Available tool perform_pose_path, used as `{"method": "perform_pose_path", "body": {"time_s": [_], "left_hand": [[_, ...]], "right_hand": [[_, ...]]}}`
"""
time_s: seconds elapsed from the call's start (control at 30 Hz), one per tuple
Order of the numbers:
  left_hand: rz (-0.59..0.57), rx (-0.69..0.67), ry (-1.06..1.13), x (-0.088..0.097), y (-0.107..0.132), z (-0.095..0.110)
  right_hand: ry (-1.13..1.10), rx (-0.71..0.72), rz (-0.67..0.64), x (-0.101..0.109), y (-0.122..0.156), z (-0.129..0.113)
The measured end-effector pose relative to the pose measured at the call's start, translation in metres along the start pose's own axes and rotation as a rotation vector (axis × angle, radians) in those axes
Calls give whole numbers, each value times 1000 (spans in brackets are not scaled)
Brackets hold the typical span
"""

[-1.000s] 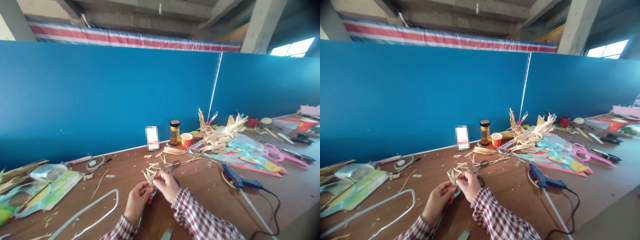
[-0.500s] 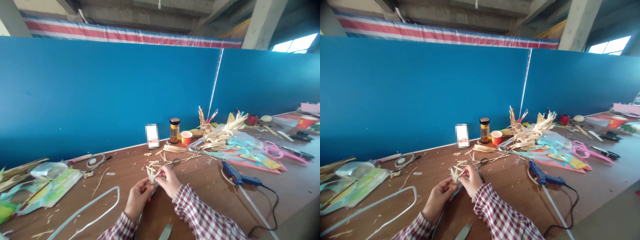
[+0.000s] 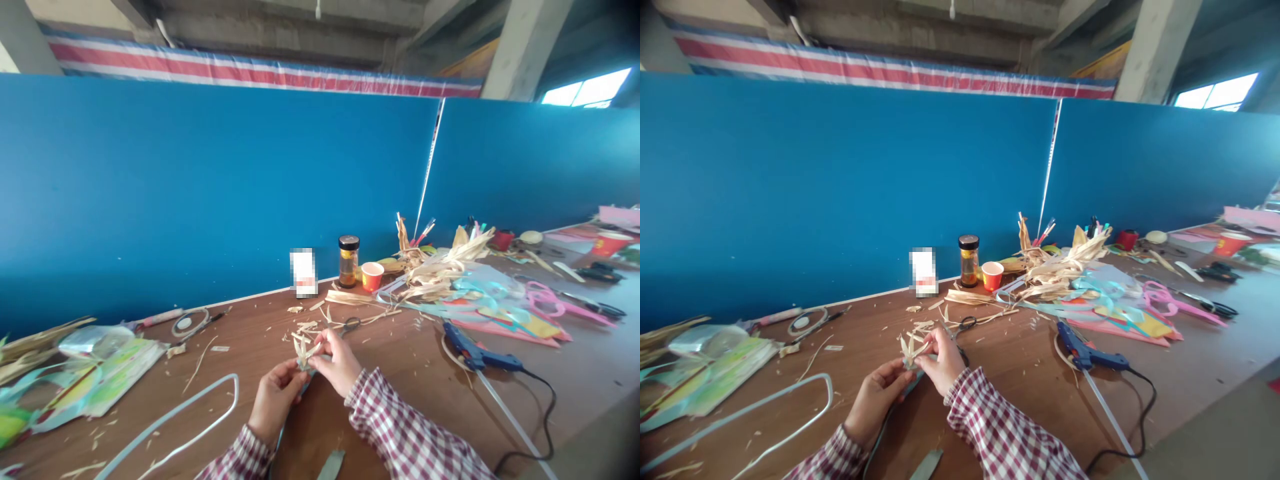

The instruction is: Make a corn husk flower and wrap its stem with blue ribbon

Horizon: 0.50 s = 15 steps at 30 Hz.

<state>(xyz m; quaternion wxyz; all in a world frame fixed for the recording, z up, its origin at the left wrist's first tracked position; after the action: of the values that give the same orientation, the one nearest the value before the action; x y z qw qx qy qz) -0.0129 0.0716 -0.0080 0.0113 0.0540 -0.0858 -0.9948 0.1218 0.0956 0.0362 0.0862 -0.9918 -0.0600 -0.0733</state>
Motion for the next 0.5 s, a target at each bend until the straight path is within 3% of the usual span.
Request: {"method": "perform_pose_path", "body": {"time_s": [0.3, 0.5], "left_hand": [[66, -3, 71, 5, -1, -4], [104, 25, 95, 9, 0, -6]], "right_hand": [[38, 24, 0, -1, 2, -4], [-136, -33, -12, -4, -1, 4]]}}
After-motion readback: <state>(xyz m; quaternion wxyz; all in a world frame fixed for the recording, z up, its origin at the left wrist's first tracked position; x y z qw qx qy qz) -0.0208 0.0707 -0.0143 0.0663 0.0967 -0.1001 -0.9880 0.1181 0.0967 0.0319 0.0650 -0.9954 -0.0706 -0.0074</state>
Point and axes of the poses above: each hand's wrist, its own y-axis away from the middle knuckle, its own x-axis out of the back of the hand, z = x × y, the point moved 8 cm from there along -y, towards the middle knuckle, and after that the axes turned 2 degrees about -y, right-handed, at the moved point
